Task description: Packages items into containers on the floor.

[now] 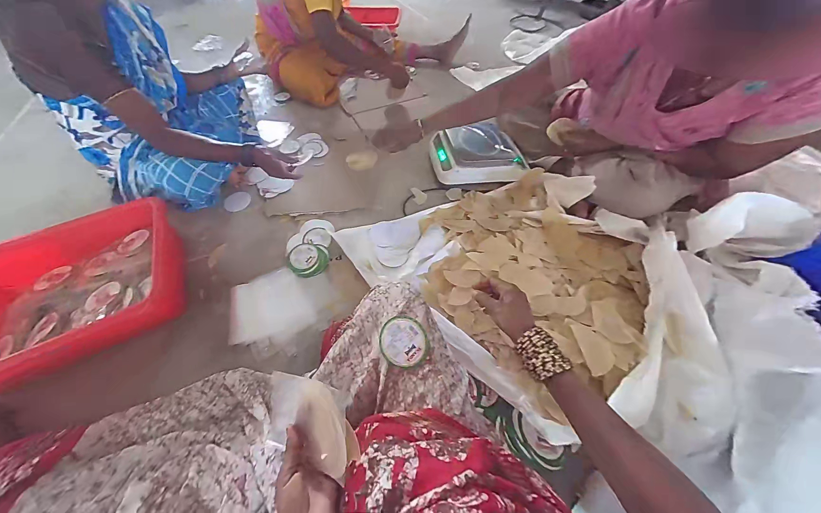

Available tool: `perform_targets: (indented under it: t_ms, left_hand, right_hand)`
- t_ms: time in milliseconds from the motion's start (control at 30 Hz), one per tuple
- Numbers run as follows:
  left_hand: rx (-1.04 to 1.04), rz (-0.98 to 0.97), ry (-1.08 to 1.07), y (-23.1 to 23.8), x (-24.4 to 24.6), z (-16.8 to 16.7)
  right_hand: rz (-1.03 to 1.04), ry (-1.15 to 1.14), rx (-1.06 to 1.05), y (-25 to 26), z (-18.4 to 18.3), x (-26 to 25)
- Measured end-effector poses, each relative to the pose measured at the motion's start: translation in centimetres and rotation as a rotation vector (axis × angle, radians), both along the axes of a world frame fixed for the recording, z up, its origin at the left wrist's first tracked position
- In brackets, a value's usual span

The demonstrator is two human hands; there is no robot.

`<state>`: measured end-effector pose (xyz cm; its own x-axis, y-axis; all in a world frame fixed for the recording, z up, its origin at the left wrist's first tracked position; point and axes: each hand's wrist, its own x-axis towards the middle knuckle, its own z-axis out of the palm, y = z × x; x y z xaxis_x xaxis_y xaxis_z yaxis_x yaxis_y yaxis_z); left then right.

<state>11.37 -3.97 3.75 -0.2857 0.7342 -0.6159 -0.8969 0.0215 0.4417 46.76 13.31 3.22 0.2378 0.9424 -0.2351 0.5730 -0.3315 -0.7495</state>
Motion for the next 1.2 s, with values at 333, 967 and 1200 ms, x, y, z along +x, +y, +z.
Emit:
perform_targets:
  t_ms: [333, 967, 1200]
  left_hand:
    - [-0.049, 0.083, 0.043, -0.2, -0.3, -0.4]
    - [-0.054, 0.030, -0.017, -1.2, -0.5, -0.4]
    - [-0.035, 0.110, -0.007, -1.6, -1.8, -1.9]
  right_hand:
    - [0.359, 0.000, -0.040, -1.5, 1.3, -7.2]
    - [0.445, -0.430, -0.042, 13.8, -1.7, -8.4]
    - [0.417, -0.574, -0.160, 22.5, -6.6, -10.9]
